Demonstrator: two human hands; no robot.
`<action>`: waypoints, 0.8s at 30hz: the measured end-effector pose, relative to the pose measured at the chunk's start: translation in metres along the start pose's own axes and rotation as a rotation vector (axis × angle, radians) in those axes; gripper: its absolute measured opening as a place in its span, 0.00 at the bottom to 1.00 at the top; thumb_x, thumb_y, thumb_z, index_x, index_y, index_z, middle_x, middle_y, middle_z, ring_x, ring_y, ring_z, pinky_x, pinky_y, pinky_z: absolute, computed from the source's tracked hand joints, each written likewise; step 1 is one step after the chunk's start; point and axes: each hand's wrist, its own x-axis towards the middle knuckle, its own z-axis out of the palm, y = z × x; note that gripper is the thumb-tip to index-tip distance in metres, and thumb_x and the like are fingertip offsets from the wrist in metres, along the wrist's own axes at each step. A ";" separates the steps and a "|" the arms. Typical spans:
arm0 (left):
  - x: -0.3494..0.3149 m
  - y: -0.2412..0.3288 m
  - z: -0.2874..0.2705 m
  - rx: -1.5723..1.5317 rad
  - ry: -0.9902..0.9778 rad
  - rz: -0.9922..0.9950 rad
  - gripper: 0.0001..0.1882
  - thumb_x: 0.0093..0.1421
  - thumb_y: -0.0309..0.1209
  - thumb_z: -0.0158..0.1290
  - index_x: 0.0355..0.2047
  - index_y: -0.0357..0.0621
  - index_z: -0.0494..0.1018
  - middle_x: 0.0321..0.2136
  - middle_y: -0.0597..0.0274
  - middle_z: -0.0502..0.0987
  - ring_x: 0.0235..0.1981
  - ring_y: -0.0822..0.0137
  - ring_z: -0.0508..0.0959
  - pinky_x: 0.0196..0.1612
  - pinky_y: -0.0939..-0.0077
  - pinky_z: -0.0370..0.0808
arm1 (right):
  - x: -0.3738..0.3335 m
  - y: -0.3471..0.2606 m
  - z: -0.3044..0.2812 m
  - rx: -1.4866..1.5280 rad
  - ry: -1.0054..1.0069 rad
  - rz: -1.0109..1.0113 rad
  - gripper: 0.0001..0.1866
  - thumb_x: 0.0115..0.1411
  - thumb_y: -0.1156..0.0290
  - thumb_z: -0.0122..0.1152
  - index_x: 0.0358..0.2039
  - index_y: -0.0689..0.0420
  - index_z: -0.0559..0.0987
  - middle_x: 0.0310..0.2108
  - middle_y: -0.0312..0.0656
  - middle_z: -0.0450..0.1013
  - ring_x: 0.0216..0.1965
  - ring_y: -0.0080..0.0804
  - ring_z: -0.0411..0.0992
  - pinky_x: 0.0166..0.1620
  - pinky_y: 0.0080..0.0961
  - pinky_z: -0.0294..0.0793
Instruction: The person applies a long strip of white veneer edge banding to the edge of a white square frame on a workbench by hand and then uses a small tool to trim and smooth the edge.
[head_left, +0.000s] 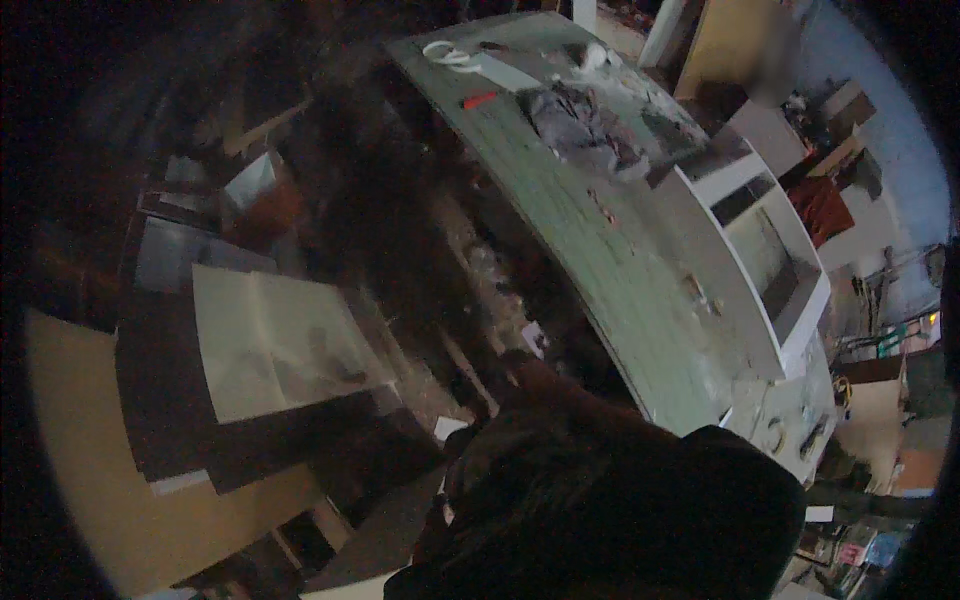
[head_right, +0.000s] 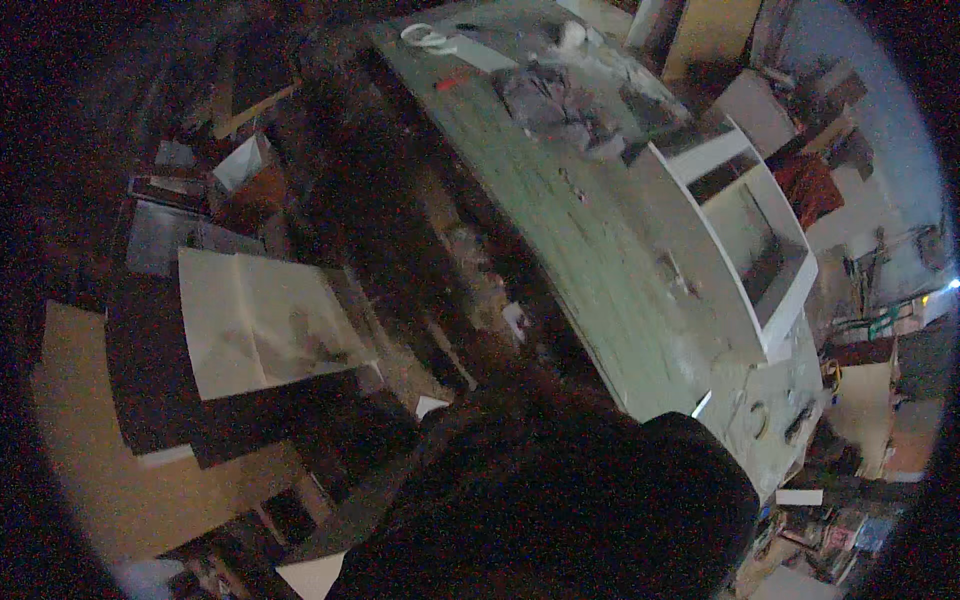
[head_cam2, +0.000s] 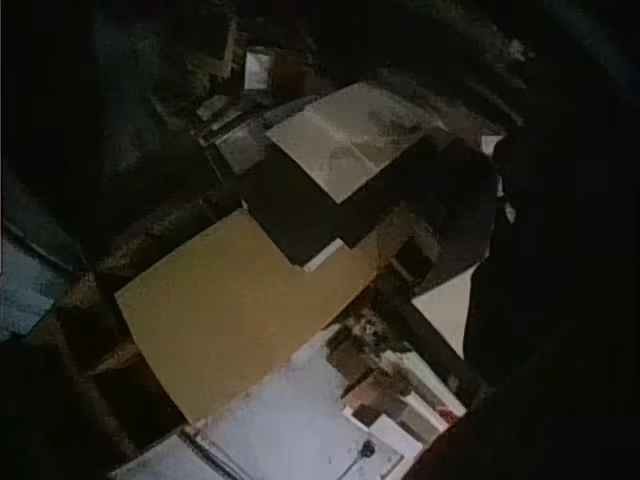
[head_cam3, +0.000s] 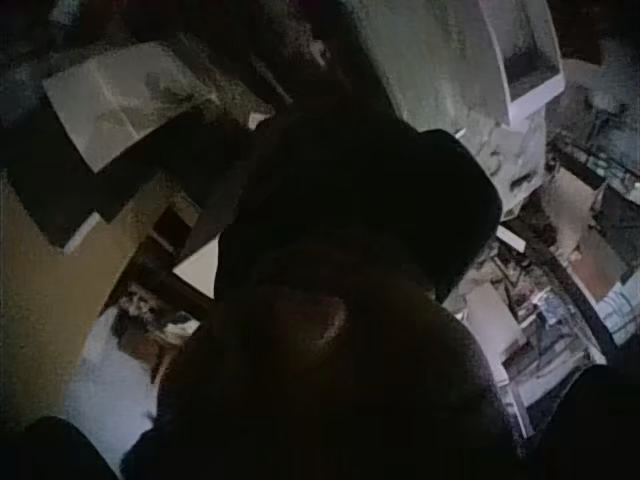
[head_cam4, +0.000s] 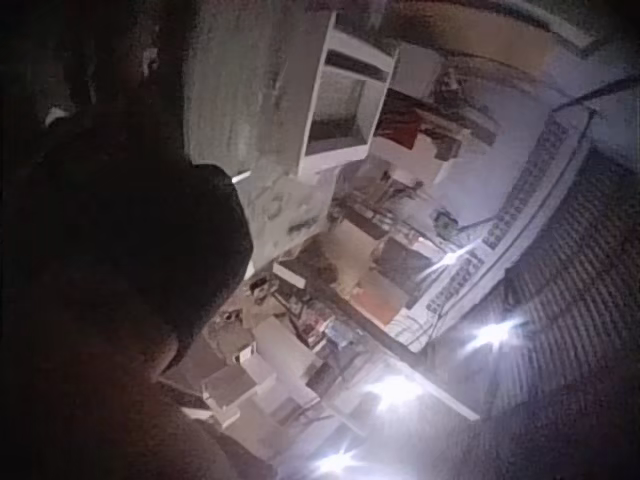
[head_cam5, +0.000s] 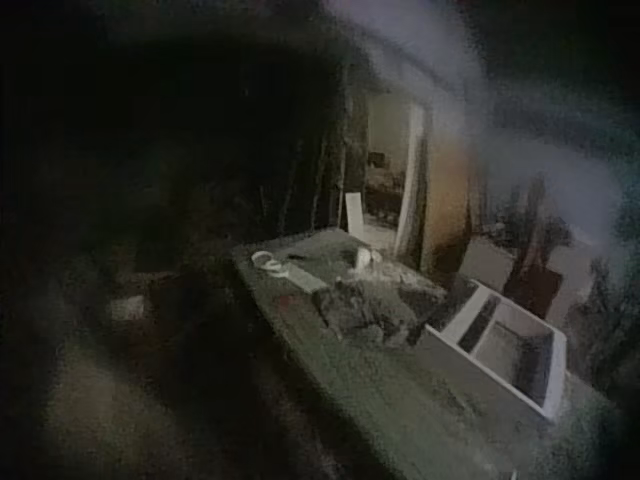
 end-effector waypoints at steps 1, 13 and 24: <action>0.015 0.015 -0.034 0.011 0.049 0.003 0.20 0.64 0.43 0.50 0.46 0.38 0.75 0.38 0.47 0.79 0.40 0.59 0.78 0.44 0.62 0.74 | 0.027 -0.009 -0.005 0.104 -0.027 0.037 0.27 0.51 0.67 0.62 0.53 0.60 0.72 0.52 0.53 0.70 0.53 0.53 0.69 0.55 0.43 0.68; 0.316 0.720 -0.211 -0.307 0.199 1.242 0.23 0.66 0.42 0.50 0.54 0.37 0.68 0.53 0.53 0.72 0.56 0.59 0.70 0.60 0.65 0.64 | 0.244 0.077 -0.102 0.421 0.224 0.386 0.17 0.54 0.71 0.62 0.46 0.55 0.78 0.43 0.46 0.76 0.44 0.43 0.75 0.46 0.36 0.75; 0.492 1.081 -0.172 0.513 0.442 1.452 0.28 0.57 0.33 0.57 0.57 0.40 0.65 0.50 0.47 0.72 0.54 0.48 0.70 0.58 0.54 0.64 | 0.408 0.137 -0.226 0.338 0.531 0.667 0.14 0.56 0.74 0.61 0.44 0.58 0.78 0.42 0.46 0.77 0.42 0.43 0.75 0.46 0.35 0.73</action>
